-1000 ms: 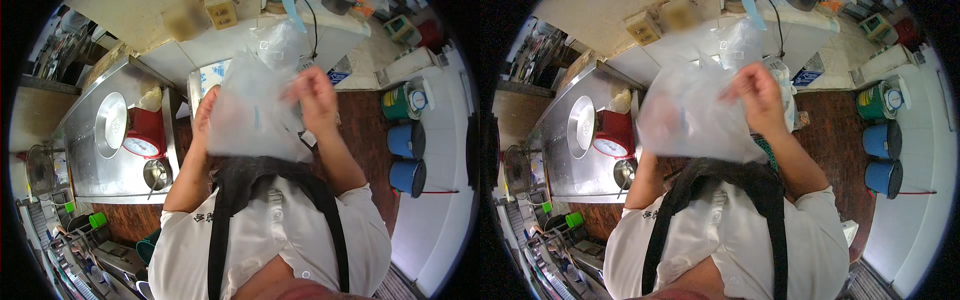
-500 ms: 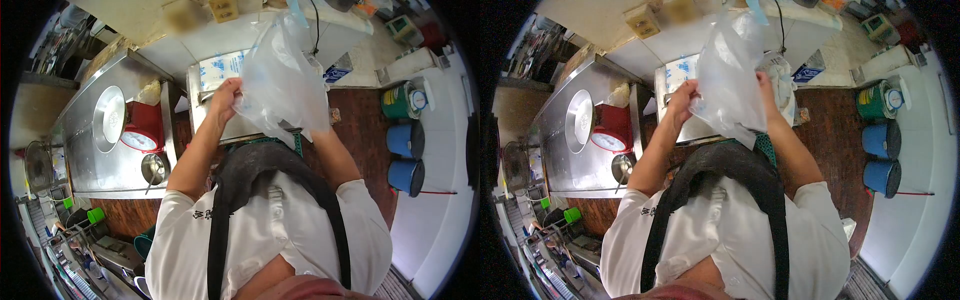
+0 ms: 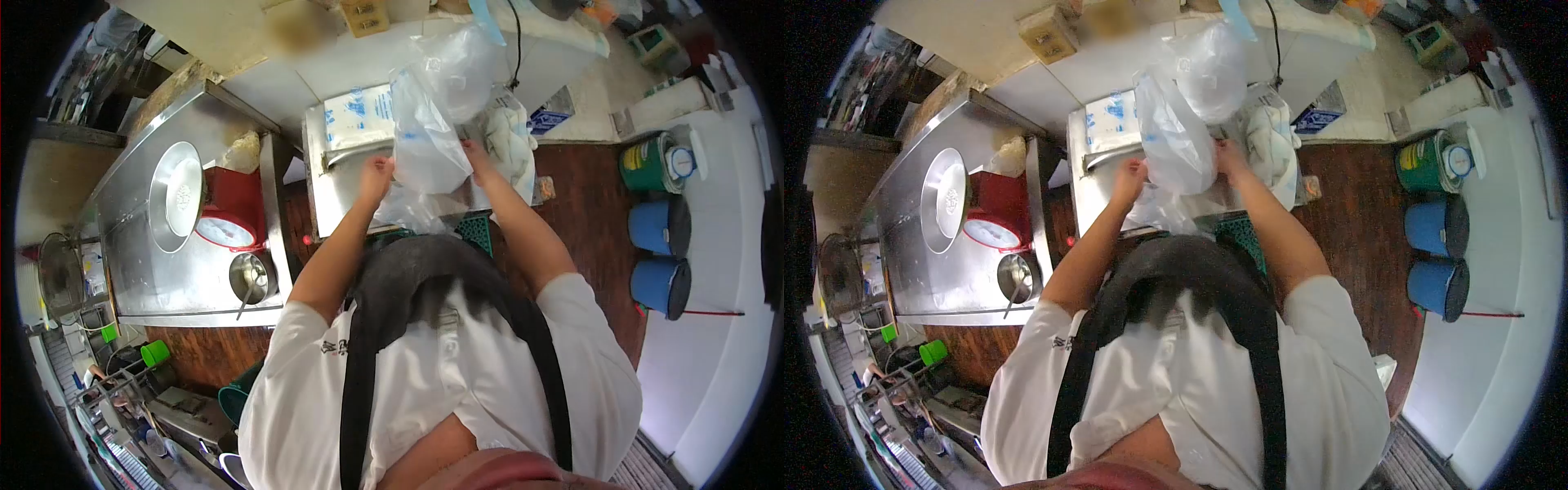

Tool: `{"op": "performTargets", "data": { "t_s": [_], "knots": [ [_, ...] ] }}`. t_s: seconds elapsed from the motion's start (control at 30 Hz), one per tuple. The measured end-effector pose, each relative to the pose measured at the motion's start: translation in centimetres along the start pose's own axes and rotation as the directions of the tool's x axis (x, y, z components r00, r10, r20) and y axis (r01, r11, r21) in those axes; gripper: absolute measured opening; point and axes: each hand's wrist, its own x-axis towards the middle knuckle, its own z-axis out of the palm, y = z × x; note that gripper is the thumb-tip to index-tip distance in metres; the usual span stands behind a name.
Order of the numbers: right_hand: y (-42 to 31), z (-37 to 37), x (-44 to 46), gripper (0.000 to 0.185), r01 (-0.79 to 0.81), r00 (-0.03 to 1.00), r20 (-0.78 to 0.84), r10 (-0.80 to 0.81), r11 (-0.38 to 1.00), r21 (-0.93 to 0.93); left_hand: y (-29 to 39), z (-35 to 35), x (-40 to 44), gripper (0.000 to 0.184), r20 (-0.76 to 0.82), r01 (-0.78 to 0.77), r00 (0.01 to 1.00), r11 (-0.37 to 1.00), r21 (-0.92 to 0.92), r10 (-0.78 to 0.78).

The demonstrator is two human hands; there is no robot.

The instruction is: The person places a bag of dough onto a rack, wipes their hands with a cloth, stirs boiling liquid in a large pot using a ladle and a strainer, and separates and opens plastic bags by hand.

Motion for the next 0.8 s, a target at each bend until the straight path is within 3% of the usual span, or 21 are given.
{"op": "performTargets", "data": {
  "t_s": [0.07, 0.13, 0.2, 0.23, 0.27, 0.3, 0.37, 0.43, 0.47, 0.57, 0.6, 0.7, 0.73, 0.8],
  "knots": [
    [-4.4, -0.8, -3.9, 0.034, 0.149, 0.975, -0.158, -0.158, 0.986, -0.068, 2.4, -4.0, -0.4, 0.029, -0.060, -0.019, 0.998, 0.998, -0.062, 0.015],
    [-9.0, -0.7, -8.7, 0.032, 0.425, 0.867, -0.224, -0.446, 0.895, -0.138, 6.8, -7.2, -3.1, 0.031, -0.057, 0.013, 0.998, 0.976, -0.218, -0.026],
    [-16.3, 2.0, -17.0, 0.027, 0.660, 0.730, -0.131, -0.671, 0.741, -0.121, 12.8, -9.5, -5.2, 0.031, -0.009, 0.026, 0.999, 0.899, -0.437, -0.033],
    [-17.8, 2.9, -19.6, 0.030, 0.752, 0.652, 0.086, -0.753, 0.628, -0.201, 15.3, -10.0, -6.1, 0.031, 0.011, 0.018, 1.000, 0.849, -0.528, -0.014],
    [-18.9, 3.9, -21.6, 0.035, 0.836, 0.547, 0.302, -0.781, 0.490, -0.248, 18.1, -10.5, -7.3, 0.029, -0.008, 0.011, 1.000, 0.863, -0.504, -0.018],
    [-20.7, 6.0, -23.3, 0.038, 0.874, 0.473, 0.370, -0.800, 0.373, -0.311, 19.0, -11.0, -7.7, 0.026, 0.017, -0.102, 0.990, 0.811, -0.577, 0.136],
    [-21.5, 7.6, -24.0, 0.039, 0.882, 0.424, 0.455, -0.783, 0.243, -0.405, 21.9, -11.7, -9.0, 0.020, -0.036, -0.155, 0.984, 0.741, -0.653, 0.174],
    [-20.4, 8.0, -22.8, 0.036, 0.847, 0.472, 0.482, -0.738, 0.229, -0.480, 23.6, -12.8, -10.0, 0.015, -0.125, -0.314, 0.940, 0.668, -0.674, 0.316],
    [-20.3, 7.1, -22.0, 0.030, 0.830, 0.553, 0.558, -0.619, 0.345, -0.439, 23.8, -13.3, -10.3, 0.017, -0.097, -0.302, 0.927, 0.569, -0.765, 0.361],
    [-21.5, 6.0, -22.4, 0.031, 0.765, 0.643, 0.516, -0.565, 0.500, -0.405, 24.1, -13.5, -10.3, 0.030, -0.024, -0.411, 0.884, 0.750, -0.519, 0.467],
    [-21.5, 6.1, -22.5, 0.030, 0.799, 0.599, 0.469, -0.649, 0.449, -0.400, 25.0, -13.2, -10.8, 0.037, 0.018, -0.367, 0.916, 0.857, -0.361, 0.400],
    [-22.2, 7.0, -23.0, 0.027, 0.865, 0.423, 0.313, -0.850, 0.276, -0.420, 23.5, -12.7, -10.9, 0.029, 0.108, -0.239, 0.948, 0.894, -0.380, 0.299],
    [-23.0, 7.7, -23.7, 0.027, 0.870, 0.362, 0.267, -0.893, 0.221, -0.441, 23.1, -12.4, -10.8, 0.023, 0.073, -0.276, 0.932, 0.825, -0.493, 0.355],
    [-23.4, 8.2, -24.0, 0.026, 0.870, 0.306, 0.278, -0.910, 0.149, -0.471, 23.0, -13.2, -10.7, 0.020, 0.075, -0.493, 0.823, 0.773, -0.399, 0.563]
  ]
}}
